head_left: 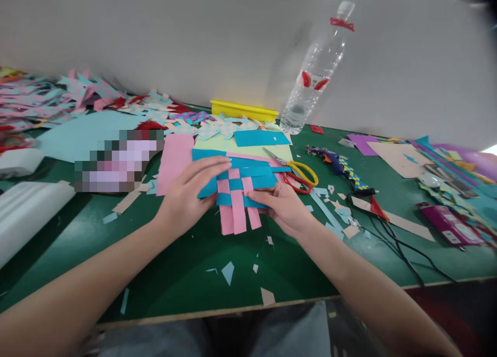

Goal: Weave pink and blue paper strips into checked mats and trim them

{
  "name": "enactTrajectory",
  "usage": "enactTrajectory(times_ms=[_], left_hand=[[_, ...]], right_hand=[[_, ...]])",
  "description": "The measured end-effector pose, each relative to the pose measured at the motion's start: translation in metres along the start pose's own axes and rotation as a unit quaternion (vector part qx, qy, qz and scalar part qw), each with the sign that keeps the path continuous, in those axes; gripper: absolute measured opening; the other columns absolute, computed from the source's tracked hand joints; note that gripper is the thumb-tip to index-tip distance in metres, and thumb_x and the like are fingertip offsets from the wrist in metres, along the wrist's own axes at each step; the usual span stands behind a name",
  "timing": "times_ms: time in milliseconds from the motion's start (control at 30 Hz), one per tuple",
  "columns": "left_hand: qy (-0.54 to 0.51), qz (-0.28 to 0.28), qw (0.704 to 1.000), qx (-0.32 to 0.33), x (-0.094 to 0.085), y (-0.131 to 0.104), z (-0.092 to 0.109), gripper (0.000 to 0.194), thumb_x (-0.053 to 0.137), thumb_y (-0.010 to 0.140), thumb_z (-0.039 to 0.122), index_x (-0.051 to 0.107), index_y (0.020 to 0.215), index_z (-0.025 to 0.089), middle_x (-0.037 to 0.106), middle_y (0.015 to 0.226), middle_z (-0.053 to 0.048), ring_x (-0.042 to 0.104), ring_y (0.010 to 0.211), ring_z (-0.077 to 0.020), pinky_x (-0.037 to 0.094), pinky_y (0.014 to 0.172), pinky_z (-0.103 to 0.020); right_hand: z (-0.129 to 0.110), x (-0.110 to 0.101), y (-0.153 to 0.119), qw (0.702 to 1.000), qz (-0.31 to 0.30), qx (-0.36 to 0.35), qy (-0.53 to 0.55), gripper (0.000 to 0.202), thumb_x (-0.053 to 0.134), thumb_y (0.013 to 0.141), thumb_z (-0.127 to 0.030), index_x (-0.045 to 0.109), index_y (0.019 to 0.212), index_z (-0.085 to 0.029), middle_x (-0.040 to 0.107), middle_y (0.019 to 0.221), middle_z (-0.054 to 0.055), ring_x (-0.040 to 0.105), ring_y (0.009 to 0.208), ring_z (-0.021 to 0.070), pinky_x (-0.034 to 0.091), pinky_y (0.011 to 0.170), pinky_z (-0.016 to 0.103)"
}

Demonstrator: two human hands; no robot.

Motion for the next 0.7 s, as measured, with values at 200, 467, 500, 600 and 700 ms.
enactTrajectory(times_ms=[200,467,500,600,700], left_hand=[[-0.230,-0.024,0.913,-0.337,0.025,-0.025,-0.058,0.047,0.050,0.093,0.048,0.056,0.129,0.019,0.065,0.121,-0.012,0.064,0.107,-0.0290,0.055,0.091,-0.045],[-0.389,-0.129,0.810,-0.420,0.060,-0.043,-0.056,0.034,0.072,0.076,0.048,0.074,0.097,0.021,0.075,0.094,-0.007,0.070,0.089,-0.0275,0.058,0.082,-0.043],[-0.373,-0.135,0.818,-0.417,0.060,-0.043,-0.056,0.032,0.075,0.074,0.045,0.074,0.096,0.022,0.076,0.093,-0.006,0.070,0.090,-0.0276,0.058,0.083,-0.044],[-0.351,-0.126,0.829,-0.416,0.057,-0.042,-0.058,0.030,0.077,0.073,0.041,0.074,0.096,0.023,0.076,0.095,-0.005,0.069,0.097,-0.0281,0.055,0.090,-0.045],[-0.341,-0.096,0.835,-0.421,0.052,-0.041,-0.062,0.032,0.077,0.073,0.043,0.075,0.097,0.022,0.076,0.099,-0.006,0.069,0.099,-0.0285,0.055,0.091,-0.045]], right_hand=[[-0.012,-0.008,0.001,0.997,0.034,-0.066,-0.035,0.028,0.078,0.073,-0.032,0.073,0.099,-0.023,0.075,0.105,0.003,0.070,0.100,0.0220,0.058,0.088,0.037],[-0.016,-0.006,0.002,0.990,0.040,-0.106,-0.090,0.032,0.075,0.075,-0.033,0.071,0.105,-0.022,0.073,0.110,0.005,0.068,0.104,0.0237,0.055,0.095,0.042],[-0.015,-0.005,0.002,0.989,0.037,-0.103,-0.096,0.031,0.074,0.076,-0.033,0.071,0.105,-0.023,0.072,0.111,0.005,0.068,0.105,0.0232,0.055,0.096,0.041],[-0.012,-0.004,0.003,0.991,0.032,-0.080,-0.107,0.031,0.074,0.076,-0.034,0.072,0.105,-0.022,0.072,0.112,0.006,0.068,0.104,0.0223,0.056,0.094,0.040],[-0.004,-0.011,0.006,0.992,0.039,-0.027,-0.114,0.036,0.079,0.071,-0.036,0.073,0.102,-0.019,0.073,0.106,0.007,0.071,0.094,0.0213,0.060,0.085,0.038]])
Point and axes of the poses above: each hand's wrist, its own y-axis towards the middle knuckle, its own x-axis out of the palm, z = x × y, the point moved 10 cm from there along y, towards the middle knuckle
